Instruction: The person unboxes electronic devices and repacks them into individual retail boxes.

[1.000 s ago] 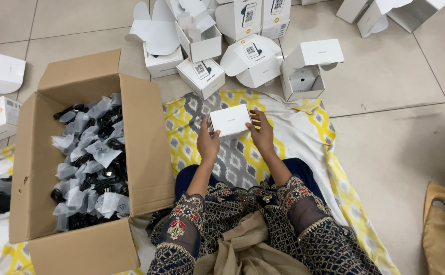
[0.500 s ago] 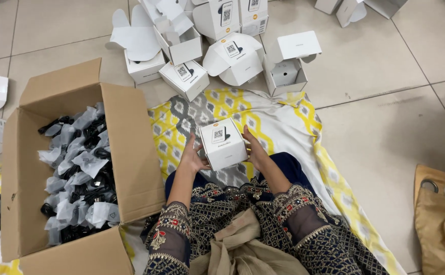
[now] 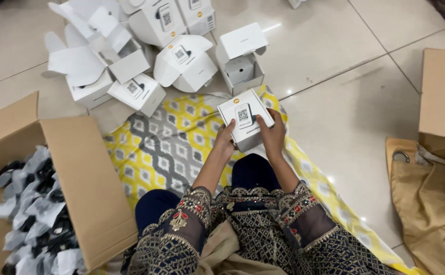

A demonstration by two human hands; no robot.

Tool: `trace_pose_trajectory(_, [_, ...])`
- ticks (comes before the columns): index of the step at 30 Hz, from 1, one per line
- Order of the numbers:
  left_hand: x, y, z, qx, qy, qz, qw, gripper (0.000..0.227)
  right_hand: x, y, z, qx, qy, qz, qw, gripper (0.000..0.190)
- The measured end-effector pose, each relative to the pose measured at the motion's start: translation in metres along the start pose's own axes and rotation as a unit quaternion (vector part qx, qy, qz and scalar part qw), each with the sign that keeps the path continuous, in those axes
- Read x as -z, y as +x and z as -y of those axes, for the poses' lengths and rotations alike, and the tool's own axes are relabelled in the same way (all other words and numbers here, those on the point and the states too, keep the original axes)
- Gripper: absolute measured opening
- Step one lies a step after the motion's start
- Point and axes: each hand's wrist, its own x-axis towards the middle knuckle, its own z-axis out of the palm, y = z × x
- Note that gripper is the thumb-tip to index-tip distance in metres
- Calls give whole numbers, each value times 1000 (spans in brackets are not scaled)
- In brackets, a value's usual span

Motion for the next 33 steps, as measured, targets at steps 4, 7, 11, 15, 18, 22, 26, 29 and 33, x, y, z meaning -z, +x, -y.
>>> trace_pose_trajectory(4, [-97,24,21,30,-12,8,999,73,48,48,-7,33,-99,-54,993,59])
trace_pose_trajectory(7, [-133,54,44,51,70,-3,996,77,63,66,-11,195,-381,-51,902,81])
trace_pose_trajectory(11, [-158,74,51,81,154,70,982,67,56,85,-53,96,-524,109,839,87])
trace_pose_trajectory(15, [-164,97,46,70,208,98,971,66,41,111,-80,157,-506,33,848,87])
trace_pose_trajectory(18, [-178,102,28,56,214,118,968,65,35,137,-93,161,-530,-1,833,87])
trace_pose_trajectory(22, [-188,125,30,39,223,131,965,63,40,172,-94,182,-525,-10,832,87])
trace_pose_trajectory(26, [-191,145,31,-77,313,141,936,56,47,199,-92,165,-536,20,827,93])
trace_pose_trajectory(29, [-189,110,-11,-264,492,64,827,48,46,201,-85,148,-545,24,825,94])
trace_pose_trajectory(33, [-154,58,-80,-499,661,-104,550,50,29,188,-49,127,-580,11,804,93])
